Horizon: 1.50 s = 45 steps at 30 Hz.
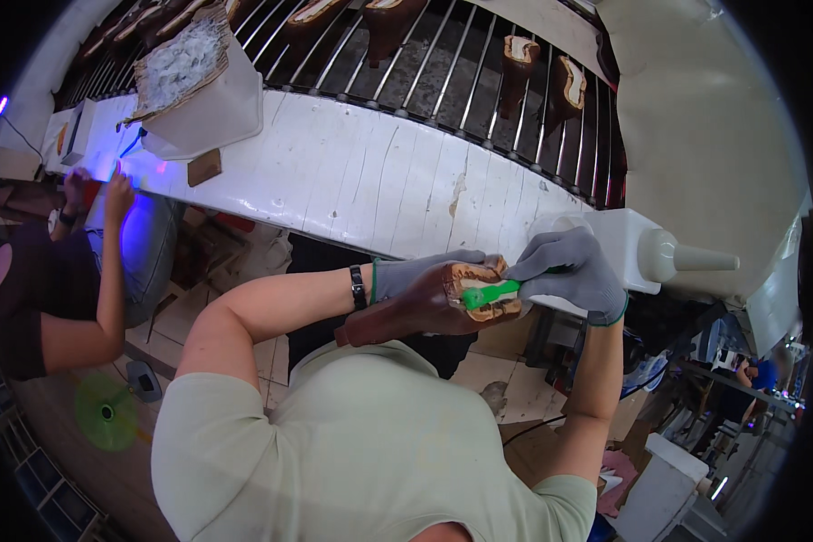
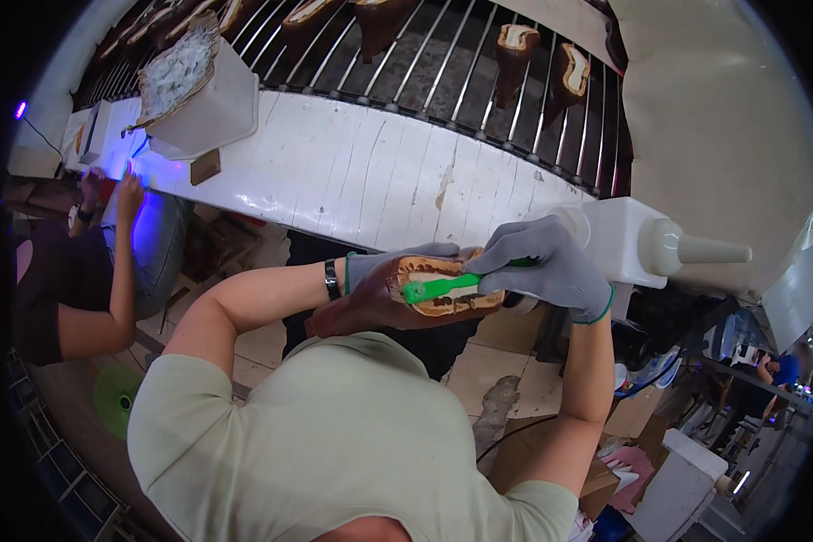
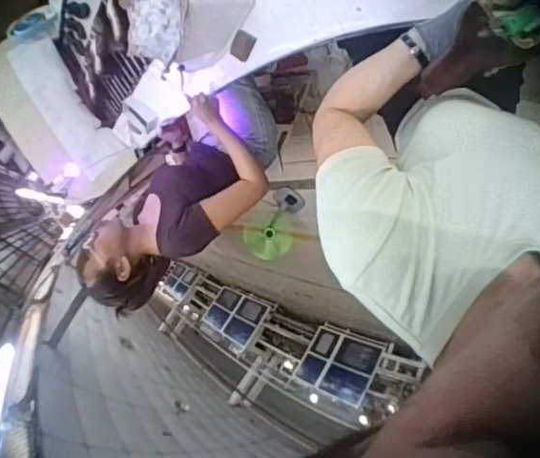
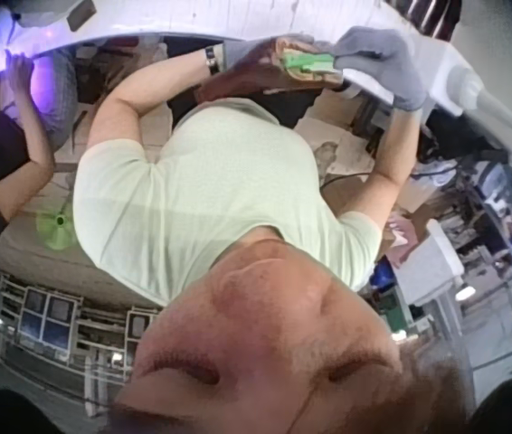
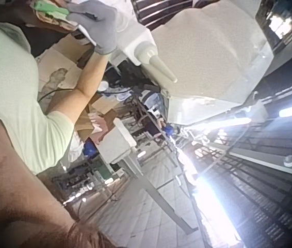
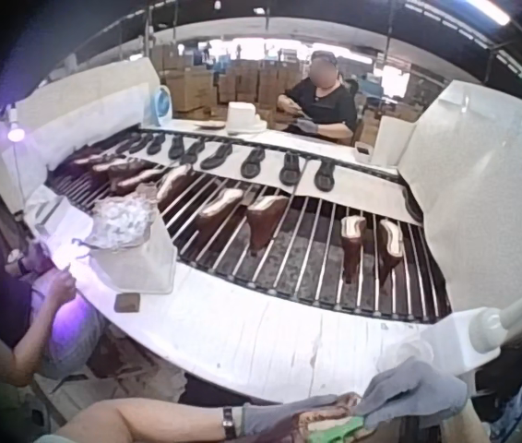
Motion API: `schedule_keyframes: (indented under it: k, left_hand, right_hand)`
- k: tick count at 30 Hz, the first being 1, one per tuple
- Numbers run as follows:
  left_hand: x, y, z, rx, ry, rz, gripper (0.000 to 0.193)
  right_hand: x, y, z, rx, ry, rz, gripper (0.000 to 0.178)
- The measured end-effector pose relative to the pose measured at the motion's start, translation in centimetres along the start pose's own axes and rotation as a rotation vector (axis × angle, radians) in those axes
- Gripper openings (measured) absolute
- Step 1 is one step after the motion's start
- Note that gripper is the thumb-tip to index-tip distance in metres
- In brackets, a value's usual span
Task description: Apply adhesive to the upper and midsole areas of shoes using a brush at a manufacturing station.
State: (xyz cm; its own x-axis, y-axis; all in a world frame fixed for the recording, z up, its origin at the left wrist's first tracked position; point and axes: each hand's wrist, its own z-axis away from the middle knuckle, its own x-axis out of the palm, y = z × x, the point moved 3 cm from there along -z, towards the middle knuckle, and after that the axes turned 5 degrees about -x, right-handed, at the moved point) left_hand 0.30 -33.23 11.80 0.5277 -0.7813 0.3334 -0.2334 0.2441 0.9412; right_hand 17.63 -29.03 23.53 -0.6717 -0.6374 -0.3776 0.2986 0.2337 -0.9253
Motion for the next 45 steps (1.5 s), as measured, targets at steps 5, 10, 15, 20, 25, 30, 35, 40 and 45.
schedule_keyframes:
  k: [5,10,15,20,25,30,35,40,45]
  left_hand:
    - [0.1,6.5,0.3,-0.597,-0.046,0.018,0.048]
    - [0.1,7.8,0.8,-0.611,-0.108,0.123,0.047]
    - [0.2,7.7,1.1,-0.385,-0.092,-0.051,0.04]
    - [-0.2,6.9,0.9,-0.29,-0.085,-0.22,0.034]
    - [-0.8,6.3,0.1,-0.762,-0.161,-0.044,0.045]
    - [-0.8,6.3,-0.1,-0.38,0.023,0.406,0.037]
    - [-2.1,1.9,-0.7,-0.279,-0.002,0.288,0.042]
    - [-2.9,2.2,-2.1,-0.351,-0.058,-0.595,0.048]
    - [-6.9,3.3,-3.6,-0.313,0.083,0.634,0.049]
  right_hand:
    - [-0.5,0.5,-0.7,0.008,-0.005,0.014,0.025]
    - [-0.6,0.7,-1.2,-0.044,-0.031,0.004,0.023]
    - [-0.8,1.0,-1.1,-0.055,-0.099,-0.017,0.022]
    - [-0.8,0.4,0.3,-0.015,-0.116,-0.006,0.024]
    - [0.2,-1.3,1.2,-0.035,0.123,0.142,0.025]
    - [0.7,-2.3,1.5,-0.031,0.254,0.267,0.024]
    - [0.9,-3.5,1.2,-0.042,0.299,0.347,0.023]
    - [0.8,-3.7,0.7,-0.065,0.587,0.527,0.024]
    - [-0.5,-1.3,2.4,0.045,0.966,0.19,0.022]
